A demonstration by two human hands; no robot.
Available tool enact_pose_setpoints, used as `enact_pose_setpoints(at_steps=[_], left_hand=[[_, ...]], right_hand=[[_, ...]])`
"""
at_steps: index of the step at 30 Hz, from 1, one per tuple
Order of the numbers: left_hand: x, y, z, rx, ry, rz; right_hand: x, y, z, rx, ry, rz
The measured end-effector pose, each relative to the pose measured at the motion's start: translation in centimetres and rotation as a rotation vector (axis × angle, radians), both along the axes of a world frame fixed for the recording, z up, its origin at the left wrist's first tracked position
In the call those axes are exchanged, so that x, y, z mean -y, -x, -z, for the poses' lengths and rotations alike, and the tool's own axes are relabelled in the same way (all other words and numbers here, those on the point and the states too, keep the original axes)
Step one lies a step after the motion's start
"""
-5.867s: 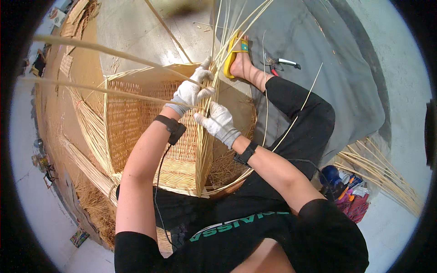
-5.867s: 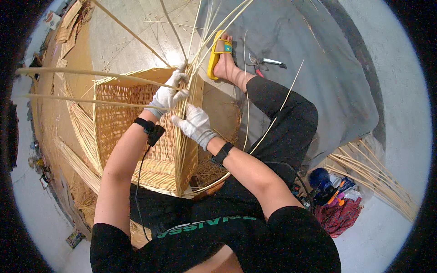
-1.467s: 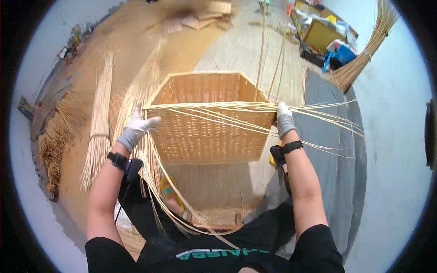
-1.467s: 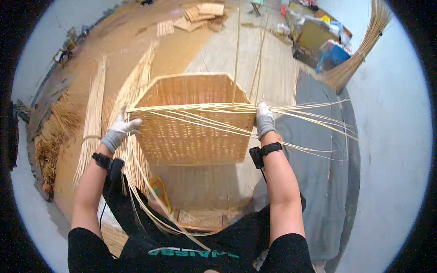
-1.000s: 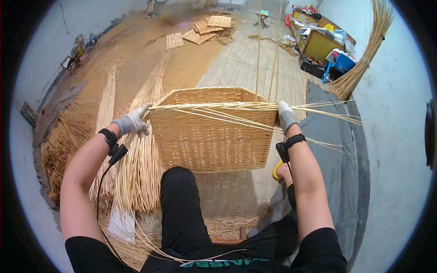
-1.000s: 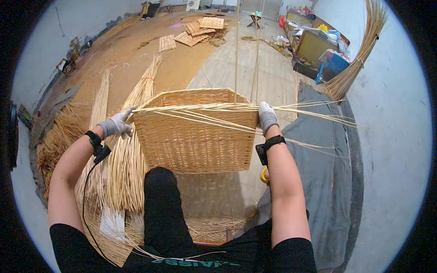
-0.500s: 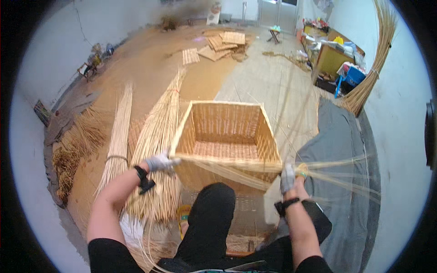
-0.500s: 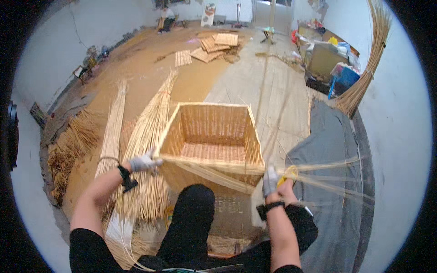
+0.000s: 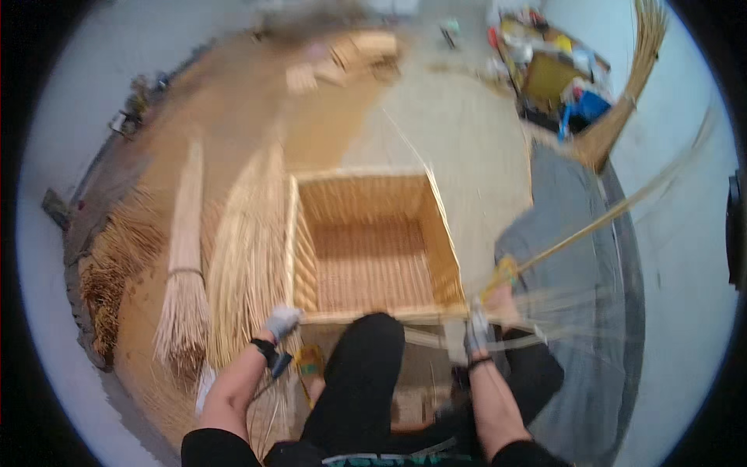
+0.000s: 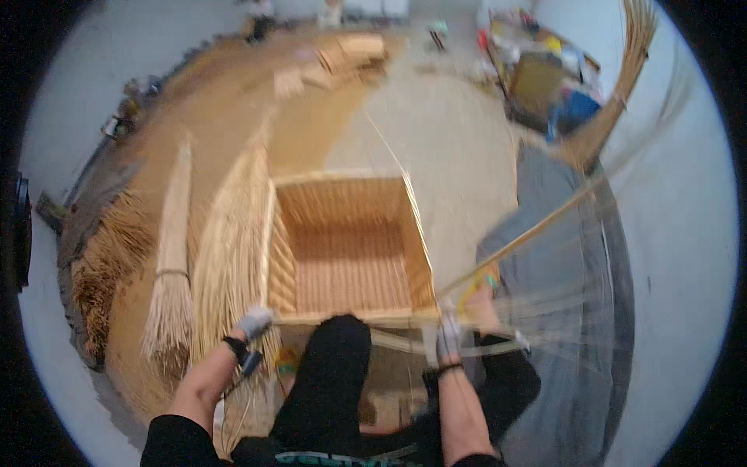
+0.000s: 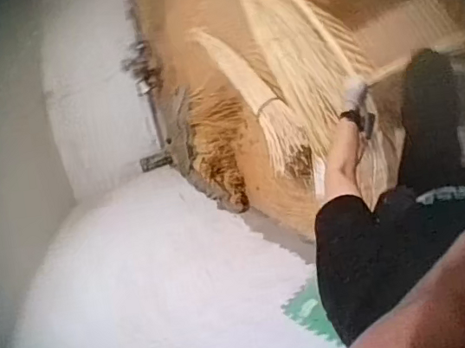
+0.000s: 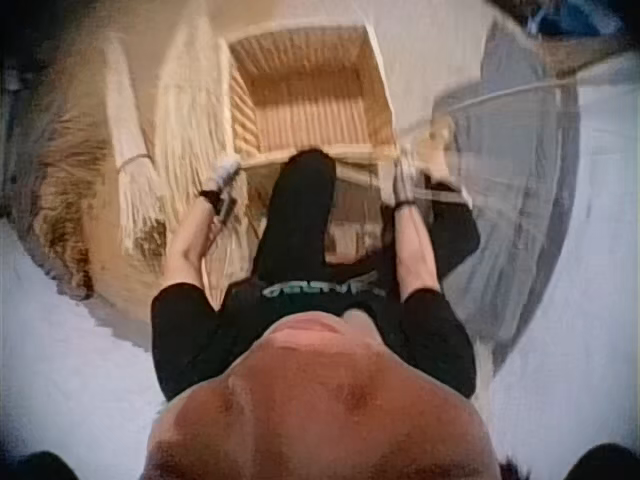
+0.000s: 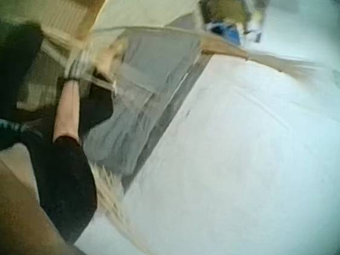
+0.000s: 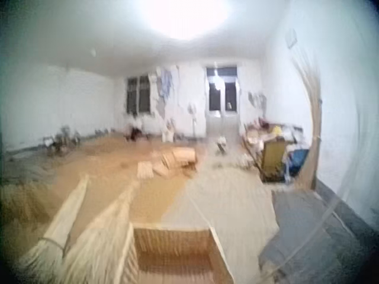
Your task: Weave the top edge of a square wicker basket using long flexible rods.
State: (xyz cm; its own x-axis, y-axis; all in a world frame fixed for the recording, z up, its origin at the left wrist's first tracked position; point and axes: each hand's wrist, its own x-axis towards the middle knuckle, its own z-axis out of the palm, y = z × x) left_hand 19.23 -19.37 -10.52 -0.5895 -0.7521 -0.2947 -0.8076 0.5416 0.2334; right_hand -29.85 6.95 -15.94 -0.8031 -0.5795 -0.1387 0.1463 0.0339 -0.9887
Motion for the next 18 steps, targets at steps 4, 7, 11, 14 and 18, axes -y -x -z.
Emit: enact_pose_setpoints(at_steps=[4,7,11,14,18], left_hand=[[0.5,2.3,-4.0,-0.373,-0.442,-0.493],[-0.4,4.0,-6.0,-0.419,-0.573,-1.007],[-0.6,1.3,-5.3,-0.446,-0.692,-0.998],[1.5,1.7,-2.5,-0.403,-0.737,-0.926],[3.7,4.1,-8.6,0.125,-0.149,-0.339]], right_hand=[[1.9,-0.1,-2.3,0.007,-0.177,0.123],[3.4,-0.1,-2.4,0.056,-0.204,0.195],[3.2,-2.2,-1.6,-0.083,-0.261,0.235],[3.6,0.4,6.1,-0.117,0.161,0.46],[3.9,-0.5,5.9,0.159,0.022,0.29]])
